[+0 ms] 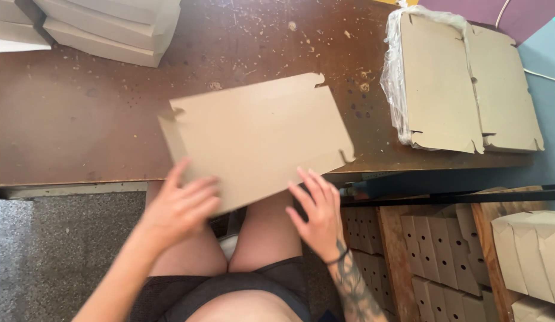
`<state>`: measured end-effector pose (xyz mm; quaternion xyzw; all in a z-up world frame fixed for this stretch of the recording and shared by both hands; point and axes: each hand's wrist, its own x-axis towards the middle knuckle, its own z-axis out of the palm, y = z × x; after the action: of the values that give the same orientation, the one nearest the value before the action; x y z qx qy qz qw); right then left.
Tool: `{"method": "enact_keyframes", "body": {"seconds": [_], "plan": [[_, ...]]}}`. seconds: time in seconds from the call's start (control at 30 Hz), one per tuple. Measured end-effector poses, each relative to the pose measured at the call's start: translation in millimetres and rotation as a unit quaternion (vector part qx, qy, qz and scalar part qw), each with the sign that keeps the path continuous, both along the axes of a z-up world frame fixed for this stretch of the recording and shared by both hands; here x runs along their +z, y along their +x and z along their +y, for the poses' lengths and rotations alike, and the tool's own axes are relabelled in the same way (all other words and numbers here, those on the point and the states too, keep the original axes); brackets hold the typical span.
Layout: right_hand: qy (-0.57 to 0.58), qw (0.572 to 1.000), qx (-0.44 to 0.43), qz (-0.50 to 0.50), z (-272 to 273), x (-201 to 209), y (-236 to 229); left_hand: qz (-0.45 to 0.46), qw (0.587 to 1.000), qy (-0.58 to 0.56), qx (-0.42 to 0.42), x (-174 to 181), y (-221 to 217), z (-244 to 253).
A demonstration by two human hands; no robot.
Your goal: Folding cardboard sheets into boxes
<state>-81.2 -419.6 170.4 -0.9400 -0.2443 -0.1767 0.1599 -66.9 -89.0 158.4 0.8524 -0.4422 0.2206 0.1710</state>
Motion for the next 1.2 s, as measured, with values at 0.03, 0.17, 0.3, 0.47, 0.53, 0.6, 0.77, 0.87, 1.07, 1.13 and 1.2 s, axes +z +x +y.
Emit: {"method": "enact_keyframes", "body": {"seconds": [0.03,0.17,0.3,0.47,0.53,0.6,0.77,0.87,1.07,1.13,1.2], "plan": [[-0.015,1.000,0.006,0.013,-1.3,0.5,10.2,0.008,0.997,0.039,0.070,-9.0,-1.3,12.3],[-0.044,0.999,0.022,0.011,-4.2,-10.8,48.9,0.015,0.970,0.071,0.232,-6.5,-7.1,41.8],[-0.026,0.997,0.067,-0.017,-3.1,-22.4,74.7,-0.007,0.961,0.062,0.269,-14.7,-4.8,38.5],[0.038,0.994,0.101,-0.026,-7.0,-6.5,76.4,0.034,0.966,-0.019,0.255,-34.4,1.7,41.2],[0.045,0.995,0.084,-0.013,-10.6,-4.0,82.9,0.073,0.958,-0.030,0.277,-24.0,5.2,38.2],[0.055,0.996,0.066,-0.001,-15.6,-5.6,99.0,0.110,0.947,-0.038,0.299,-19.5,9.3,35.9],[-0.022,0.974,0.051,0.219,-13.2,11.1,159.1,0.206,0.875,-0.071,0.433,-16.2,18.5,24.7],[-0.066,0.955,0.048,0.284,-10.4,3.3,180.7,0.260,0.847,-0.078,0.458,4.0,28.4,18.3],[-0.014,0.973,0.041,0.227,-16.7,14.0,150.9,0.304,0.855,-0.068,0.415,6.5,34.9,32.4],[-0.012,0.982,0.060,0.179,-33.4,19.4,131.4,0.347,0.839,-0.055,0.416,17.6,36.9,44.3],[-0.010,0.988,0.078,0.131,-45.1,23.3,112.4,0.389,0.821,-0.041,0.416,14.6,36.9,65.9]]}}
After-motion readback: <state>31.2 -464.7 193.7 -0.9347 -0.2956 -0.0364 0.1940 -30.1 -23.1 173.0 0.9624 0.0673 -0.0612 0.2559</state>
